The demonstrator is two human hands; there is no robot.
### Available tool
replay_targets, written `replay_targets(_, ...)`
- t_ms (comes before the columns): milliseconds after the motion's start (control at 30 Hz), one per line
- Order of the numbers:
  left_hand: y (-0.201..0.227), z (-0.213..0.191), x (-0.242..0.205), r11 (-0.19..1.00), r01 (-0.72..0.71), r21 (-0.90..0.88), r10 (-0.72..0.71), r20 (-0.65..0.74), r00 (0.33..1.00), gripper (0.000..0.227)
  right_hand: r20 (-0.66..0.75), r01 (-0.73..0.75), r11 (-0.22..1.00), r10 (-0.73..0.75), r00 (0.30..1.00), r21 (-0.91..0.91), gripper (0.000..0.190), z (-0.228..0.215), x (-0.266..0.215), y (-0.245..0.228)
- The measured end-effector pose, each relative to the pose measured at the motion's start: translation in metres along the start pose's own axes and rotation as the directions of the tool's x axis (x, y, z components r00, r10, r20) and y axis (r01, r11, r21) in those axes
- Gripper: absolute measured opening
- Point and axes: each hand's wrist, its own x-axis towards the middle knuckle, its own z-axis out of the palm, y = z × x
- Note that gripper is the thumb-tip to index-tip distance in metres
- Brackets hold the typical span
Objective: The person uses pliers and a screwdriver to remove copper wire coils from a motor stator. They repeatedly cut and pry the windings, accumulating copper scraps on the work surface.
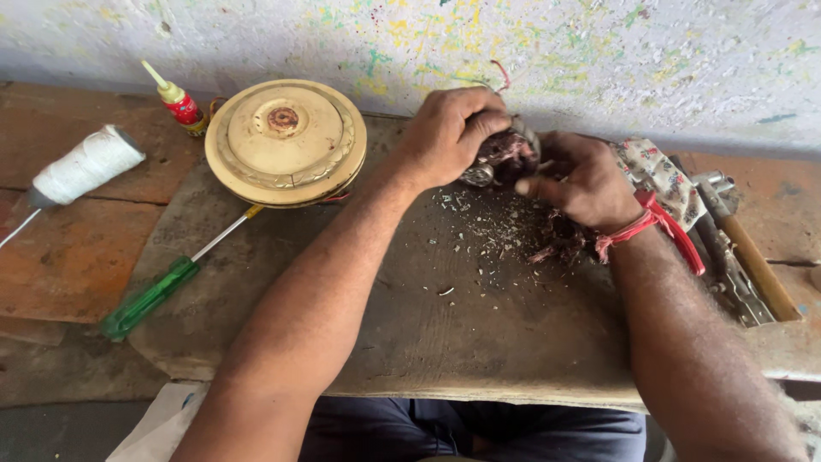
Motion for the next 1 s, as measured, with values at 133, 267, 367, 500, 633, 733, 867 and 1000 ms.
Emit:
replay_targets(133,-0.001,-0.007,-0.003,0.985,-0.172,0.016,0.171,0.055,0.984,0.012,-0.108,0.202,0.961,-0.224,0.968,-0.189,0.04,0.002,0.001,-0.002)
replay_targets(267,0.003,-0.039,-0.003,0.99,0.019,-0.14,0.029,0.329,0.944,0.02,-0.083,0.334,0.885,-0.378,0.922,-0.324,0.037,0.004,-0.003,-0.011)
replay_targets(367,0.008,-0.064,-0.007,0.927,0.322,0.194,-0.373,0.354,0.858,0.041,0.012,0.405,0.847,-0.427,0.904,-0.345,0.034,0.003,-0.006,-0.025)
replay_targets(500,0.008,-0.064,-0.007,0.81,0.483,0.331,-0.571,0.26,0.779,0.052,0.089,0.46,0.758,-0.477,0.874,-0.462,0.035,0.002,-0.007,-0.029)
replay_targets(633,0.011,-0.032,-0.009,0.865,0.383,0.324,-0.471,0.266,0.841,0.079,0.082,0.438,0.738,-0.466,0.881,-0.514,0.028,-0.001,-0.002,-0.019)
replay_targets(733,0.007,-0.012,-0.006,0.9,0.288,0.327,-0.396,0.339,0.854,0.071,-0.038,0.371,0.79,-0.444,0.895,-0.488,0.03,-0.011,-0.003,0.0)
replay_targets(867,0.001,-0.009,-0.006,0.916,0.29,0.276,-0.377,0.347,0.859,0.085,-0.324,0.071,0.825,-0.298,0.898,-0.561,0.019,-0.037,-0.009,0.032)
replay_targets(1000,-0.006,-0.013,-0.009,0.902,0.43,0.026,-0.411,0.354,0.84,0.113,-0.414,-0.388,0.687,0.139,0.9,-0.614,0.03,-0.05,-0.033,0.042)
